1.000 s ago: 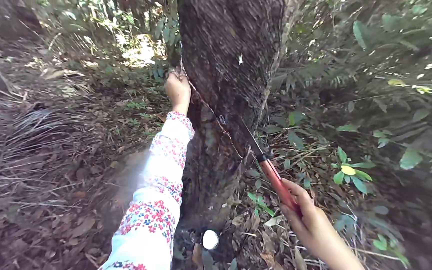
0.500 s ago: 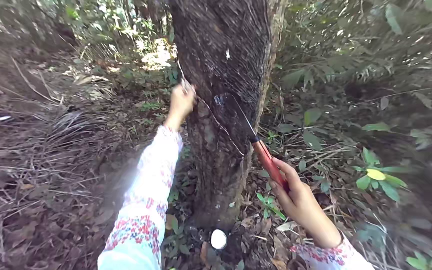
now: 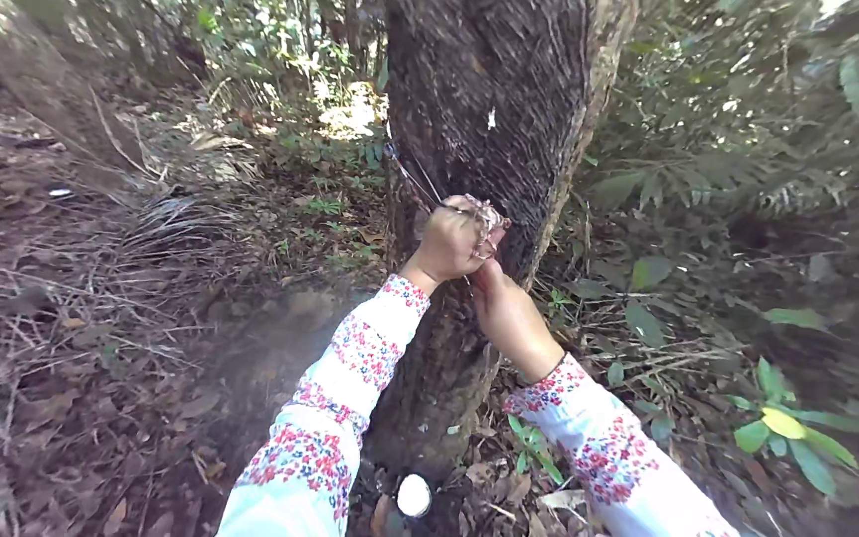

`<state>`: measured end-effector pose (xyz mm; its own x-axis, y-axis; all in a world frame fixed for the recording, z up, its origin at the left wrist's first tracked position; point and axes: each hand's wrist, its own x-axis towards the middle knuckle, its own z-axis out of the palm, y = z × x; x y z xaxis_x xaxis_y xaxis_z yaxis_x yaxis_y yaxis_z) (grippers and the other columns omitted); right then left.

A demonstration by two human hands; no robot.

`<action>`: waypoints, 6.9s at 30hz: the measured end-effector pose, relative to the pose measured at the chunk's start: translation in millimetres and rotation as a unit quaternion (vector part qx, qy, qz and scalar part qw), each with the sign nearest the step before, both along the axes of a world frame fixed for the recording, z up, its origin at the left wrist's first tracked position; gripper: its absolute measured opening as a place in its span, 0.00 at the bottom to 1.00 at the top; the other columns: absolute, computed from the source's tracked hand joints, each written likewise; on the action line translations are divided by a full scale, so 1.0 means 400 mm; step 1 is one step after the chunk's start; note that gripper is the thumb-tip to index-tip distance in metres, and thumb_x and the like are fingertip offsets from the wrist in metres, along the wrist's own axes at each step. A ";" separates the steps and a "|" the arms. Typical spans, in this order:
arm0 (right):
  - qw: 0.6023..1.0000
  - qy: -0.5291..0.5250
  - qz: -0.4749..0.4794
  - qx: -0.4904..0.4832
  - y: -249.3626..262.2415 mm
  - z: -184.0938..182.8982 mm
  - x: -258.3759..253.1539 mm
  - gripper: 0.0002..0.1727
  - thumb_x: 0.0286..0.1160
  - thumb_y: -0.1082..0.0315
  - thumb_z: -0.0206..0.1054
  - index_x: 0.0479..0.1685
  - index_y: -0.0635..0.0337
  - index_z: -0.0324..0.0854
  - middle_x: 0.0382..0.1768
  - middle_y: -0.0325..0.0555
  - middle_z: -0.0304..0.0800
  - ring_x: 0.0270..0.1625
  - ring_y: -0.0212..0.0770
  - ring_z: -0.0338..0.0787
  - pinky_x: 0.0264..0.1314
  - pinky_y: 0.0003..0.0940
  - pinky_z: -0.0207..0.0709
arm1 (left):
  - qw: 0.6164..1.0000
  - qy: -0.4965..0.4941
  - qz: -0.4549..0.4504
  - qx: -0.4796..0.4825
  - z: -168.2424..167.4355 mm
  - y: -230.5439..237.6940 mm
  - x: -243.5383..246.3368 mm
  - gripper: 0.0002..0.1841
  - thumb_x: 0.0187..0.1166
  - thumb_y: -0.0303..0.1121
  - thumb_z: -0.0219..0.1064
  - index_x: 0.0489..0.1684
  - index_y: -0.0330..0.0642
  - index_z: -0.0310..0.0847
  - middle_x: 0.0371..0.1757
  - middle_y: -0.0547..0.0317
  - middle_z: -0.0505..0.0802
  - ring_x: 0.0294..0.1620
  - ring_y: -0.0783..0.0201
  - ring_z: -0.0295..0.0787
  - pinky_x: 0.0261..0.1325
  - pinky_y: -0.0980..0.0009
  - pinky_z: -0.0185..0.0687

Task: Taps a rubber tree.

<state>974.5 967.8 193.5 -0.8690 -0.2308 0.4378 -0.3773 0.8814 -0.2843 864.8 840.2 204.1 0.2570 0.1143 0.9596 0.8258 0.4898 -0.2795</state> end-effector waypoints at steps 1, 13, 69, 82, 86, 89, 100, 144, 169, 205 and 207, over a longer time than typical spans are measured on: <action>0.999 -0.025 -0.016 0.012 -0.010 0.005 -0.002 0.23 0.90 0.67 0.54 0.82 0.59 0.67 0.57 0.66 0.88 0.51 0.65 0.93 0.54 0.62 0.84 | 1.000 0.003 0.015 -0.013 0.008 -0.001 -0.009 0.28 0.83 0.45 0.51 0.18 0.34 0.85 0.22 0.45 0.92 0.31 0.53 0.94 0.58 0.59 0.84; 0.996 0.035 0.048 0.073 0.166 -0.043 0.037 0.17 0.87 0.69 0.56 0.67 0.67 0.78 0.46 0.67 0.90 0.41 0.66 0.94 0.41 0.60 0.86 | 1.000 -0.026 0.010 0.014 -0.073 0.137 0.046 0.33 0.85 0.50 0.48 0.09 0.37 0.81 0.16 0.48 0.89 0.26 0.55 0.91 0.54 0.58 0.85; 0.992 0.097 0.046 0.060 0.252 -0.209 -0.113 0.13 0.79 0.73 0.61 0.52 0.75 0.84 0.47 0.72 0.91 0.38 0.68 0.95 0.39 0.61 0.88 | 0.999 -0.002 0.037 -0.010 -0.180 0.213 -0.015 0.23 0.73 0.43 0.60 0.08 0.40 0.81 0.14 0.53 0.87 0.24 0.56 0.89 0.49 0.58 0.82; 0.973 0.213 0.041 0.083 0.269 -0.229 -0.141 0.09 0.73 0.76 0.64 0.45 0.73 0.87 0.43 0.72 0.91 0.33 0.67 0.95 0.30 0.59 0.87 | 0.998 0.048 0.050 -0.004 -0.188 0.229 -0.037 0.23 0.76 0.42 0.58 0.06 0.43 0.76 0.11 0.56 0.83 0.21 0.59 0.85 0.47 0.64 0.80; 0.986 0.147 0.023 0.077 0.304 -0.275 -0.142 0.11 0.70 0.78 0.67 0.48 0.76 0.87 0.46 0.75 0.91 0.40 0.72 0.94 0.39 0.66 0.86 | 0.999 0.045 0.022 0.008 -0.245 0.272 -0.040 0.19 0.76 0.34 0.61 0.08 0.44 0.75 0.12 0.58 0.82 0.25 0.60 0.83 0.49 0.65 0.77; 0.988 0.146 0.028 0.040 0.272 -0.308 -0.111 0.12 0.68 0.80 0.67 0.48 0.77 0.87 0.46 0.74 0.91 0.40 0.69 0.95 0.40 0.63 0.88 | 0.999 0.050 0.016 0.004 -0.257 0.258 -0.020 0.21 0.77 0.35 0.57 0.06 0.44 0.71 0.10 0.58 0.79 0.23 0.60 0.81 0.49 0.66 0.77; 0.999 0.008 -0.015 0.034 0.225 -0.277 0.151 0.14 0.81 0.74 0.63 0.59 0.72 0.82 0.45 0.67 0.91 0.36 0.64 0.95 0.37 0.59 0.89 | 0.993 -0.108 -0.026 -0.025 -0.273 0.235 0.166 0.31 0.81 0.51 0.50 0.06 0.41 0.77 0.12 0.53 0.85 0.21 0.56 0.88 0.52 0.60 0.84; 0.990 0.120 0.062 -0.026 0.321 -0.404 -0.011 0.10 0.72 0.77 0.65 0.46 0.75 0.86 0.43 0.68 0.92 0.34 0.63 0.95 0.35 0.55 0.89 | 0.997 -0.023 0.052 -0.043 -0.325 0.298 0.075 0.27 0.81 0.46 0.52 0.07 0.42 0.74 0.10 0.54 0.81 0.18 0.56 0.84 0.41 0.61 0.83; 0.982 0.114 0.151 0.020 0.444 -0.395 -0.180 0.12 0.72 0.76 0.66 0.48 0.77 0.85 0.41 0.69 0.93 0.37 0.64 0.96 0.38 0.56 0.89 | 0.987 -0.023 0.160 0.013 -0.334 0.399 0.007 0.23 0.78 0.41 0.54 0.06 0.43 0.71 0.08 0.55 0.79 0.17 0.57 0.82 0.38 0.62 0.82; 0.946 0.130 0.283 -0.085 0.497 -0.246 -0.137 0.28 0.77 0.71 0.61 0.77 0.72 0.75 0.51 0.63 0.92 0.39 0.51 0.95 0.40 0.44 0.89 | 0.821 -0.268 0.255 0.435 -0.109 0.127 0.099 0.21 0.85 0.32 0.57 0.65 0.18 0.75 0.57 0.33 0.90 0.62 0.55 0.88 0.71 0.60 0.78; 0.953 0.132 0.263 -0.076 0.456 -0.206 -0.122 0.28 0.77 0.71 0.61 0.79 0.69 0.76 0.47 0.62 0.91 0.34 0.51 0.93 0.35 0.45 0.88 | 0.893 -0.187 0.210 0.351 -0.123 0.192 0.120 0.21 0.82 0.34 0.58 0.59 0.20 0.76 0.54 0.36 0.91 0.61 0.55 0.88 0.71 0.58 0.78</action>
